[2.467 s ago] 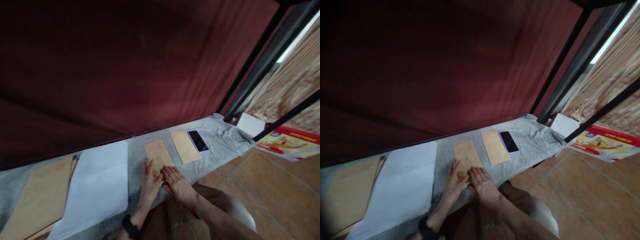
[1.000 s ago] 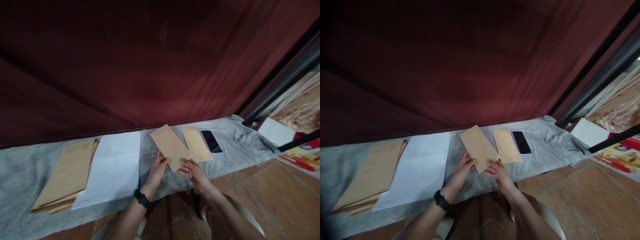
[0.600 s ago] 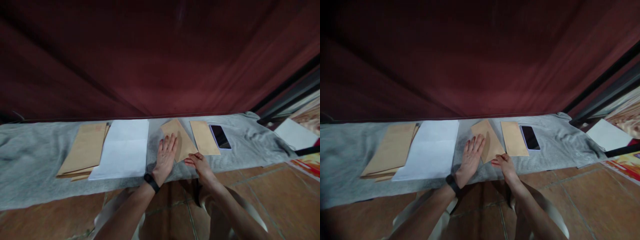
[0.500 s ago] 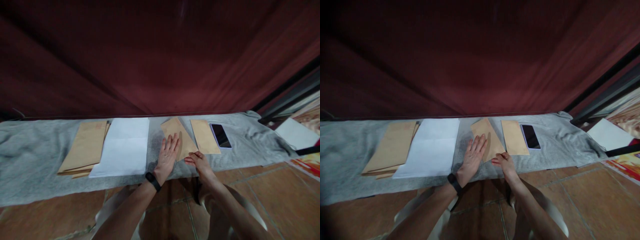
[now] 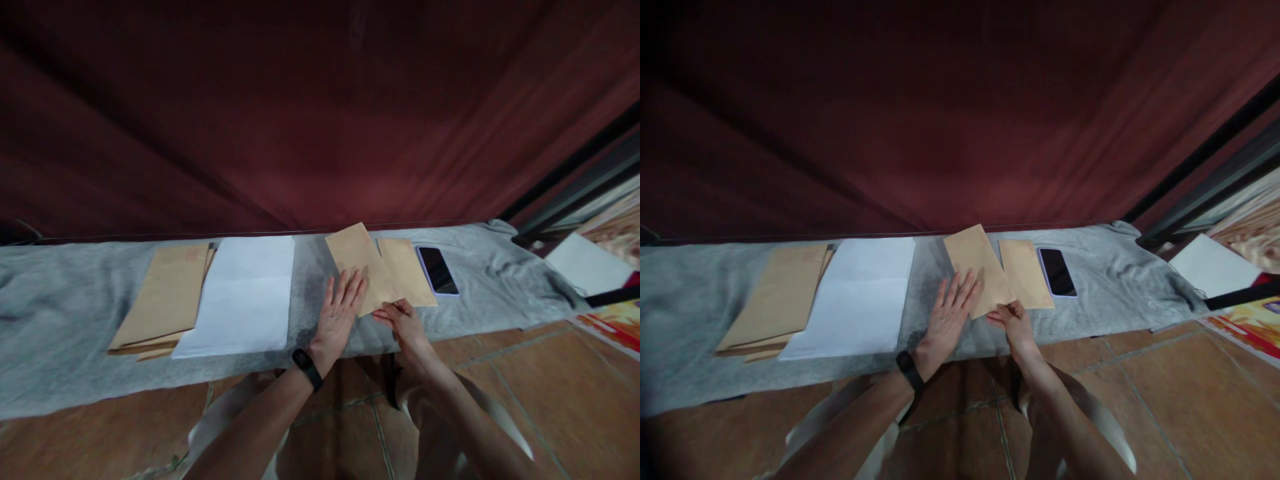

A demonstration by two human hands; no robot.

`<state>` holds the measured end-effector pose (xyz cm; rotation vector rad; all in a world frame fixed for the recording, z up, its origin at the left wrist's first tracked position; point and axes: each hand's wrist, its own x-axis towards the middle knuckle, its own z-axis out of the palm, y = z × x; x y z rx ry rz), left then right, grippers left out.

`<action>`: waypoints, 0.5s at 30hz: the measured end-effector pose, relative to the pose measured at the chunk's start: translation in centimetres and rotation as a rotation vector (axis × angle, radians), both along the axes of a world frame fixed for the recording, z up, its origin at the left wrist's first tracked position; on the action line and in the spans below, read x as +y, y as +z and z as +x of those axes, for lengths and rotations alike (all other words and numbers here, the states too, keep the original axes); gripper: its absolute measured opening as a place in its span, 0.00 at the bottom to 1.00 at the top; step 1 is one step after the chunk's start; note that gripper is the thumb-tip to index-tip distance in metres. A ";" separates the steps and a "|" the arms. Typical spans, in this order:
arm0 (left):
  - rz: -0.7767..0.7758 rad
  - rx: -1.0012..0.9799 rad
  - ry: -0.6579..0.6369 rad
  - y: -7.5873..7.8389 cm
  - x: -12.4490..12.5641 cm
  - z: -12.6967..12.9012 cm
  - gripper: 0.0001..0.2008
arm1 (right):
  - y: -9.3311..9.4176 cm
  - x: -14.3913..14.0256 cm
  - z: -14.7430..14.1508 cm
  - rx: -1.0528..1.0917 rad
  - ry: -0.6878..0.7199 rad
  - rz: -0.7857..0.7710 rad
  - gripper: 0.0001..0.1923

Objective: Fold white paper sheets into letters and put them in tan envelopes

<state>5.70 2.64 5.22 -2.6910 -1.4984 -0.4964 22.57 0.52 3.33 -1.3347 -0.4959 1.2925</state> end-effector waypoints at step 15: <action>0.011 -0.101 0.023 -1.6 1.8 -0.7 0.28 | 1.3 1.2 4.8 0.144 -0.195 -0.006 0.13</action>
